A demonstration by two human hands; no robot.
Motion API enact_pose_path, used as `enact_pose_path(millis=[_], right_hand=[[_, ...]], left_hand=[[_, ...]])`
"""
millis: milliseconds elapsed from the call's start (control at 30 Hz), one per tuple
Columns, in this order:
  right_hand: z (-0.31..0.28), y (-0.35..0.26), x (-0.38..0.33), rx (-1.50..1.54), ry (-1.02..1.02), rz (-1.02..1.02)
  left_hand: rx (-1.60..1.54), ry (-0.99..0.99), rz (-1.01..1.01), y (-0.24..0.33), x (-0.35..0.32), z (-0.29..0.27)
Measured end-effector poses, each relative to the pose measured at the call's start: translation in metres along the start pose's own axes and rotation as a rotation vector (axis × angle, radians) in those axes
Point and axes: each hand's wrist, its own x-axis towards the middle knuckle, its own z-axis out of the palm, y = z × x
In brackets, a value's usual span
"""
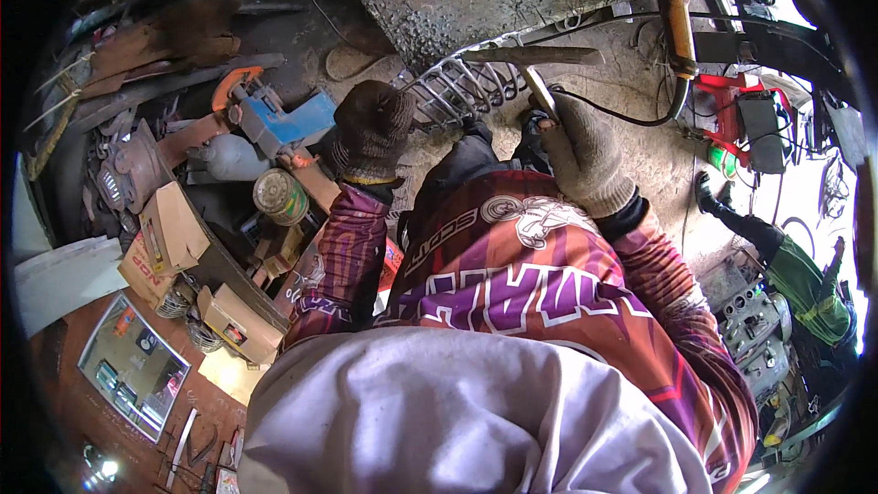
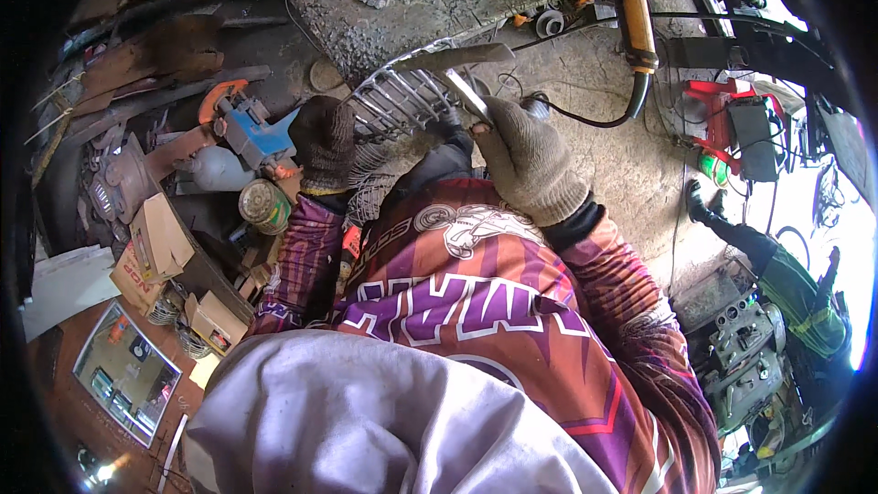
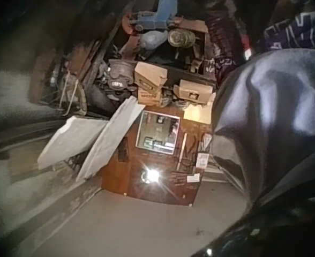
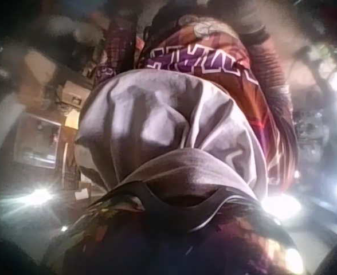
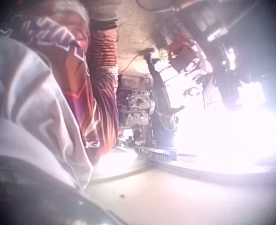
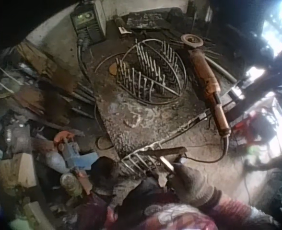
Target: The person welds components of a curved metal cage-like structure, using a welding torch to join the metal rods and then checking the welds.
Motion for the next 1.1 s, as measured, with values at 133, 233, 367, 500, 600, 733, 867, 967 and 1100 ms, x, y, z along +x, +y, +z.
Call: enact_pose_path(millis=[133, 233, 367, 500, 600, 733, 867, 967, 1100], right_hand=[[-0.006, -0.007, 0.000, -0.014, 0.034, -0.071], [-0.010, -0.025, -0.005, 0.150, 0.068, 0.187], [0.002, -0.006, -0.001, 0.035, 0.027, -0.008], [0.000, -0.019, -0.007, 0.186, 0.162, 0.205], [-0.001, -0.023, -0.005, 0.134, 0.142, 0.179], [-0.002, -0.026, 0.001, 0.022, 0.137, 0.071], [-0.014, -0.039, -0.005, 0.213, 0.124, 0.247], [0.000, -0.016, -0.003, 0.046, 0.117, 0.068], [-0.011, -0.036, -0.002, 0.024, 0.108, 0.126]], left_hand=[[-0.085, 0.021, -0.049, -0.001, -0.002, 0.000], [0.003, 0.020, 0.000, 0.001, -0.001, 0.000], [-0.194, 0.020, -0.124, 0.000, -0.004, 0.000], [0.166, 0.018, 0.123, -0.003, -0.003, -0.002], [0.188, 0.028, 0.060, -0.009, -0.010, 0.000], [0.032, 0.019, 0.046, -0.004, -0.002, -0.002], [0.149, -0.032, 0.064, -0.010, -0.004, -0.003], [0.149, 0.010, 0.078, -0.009, -0.004, -0.001], [0.227, -0.022, 0.087, -0.001, -0.004, -0.006]])
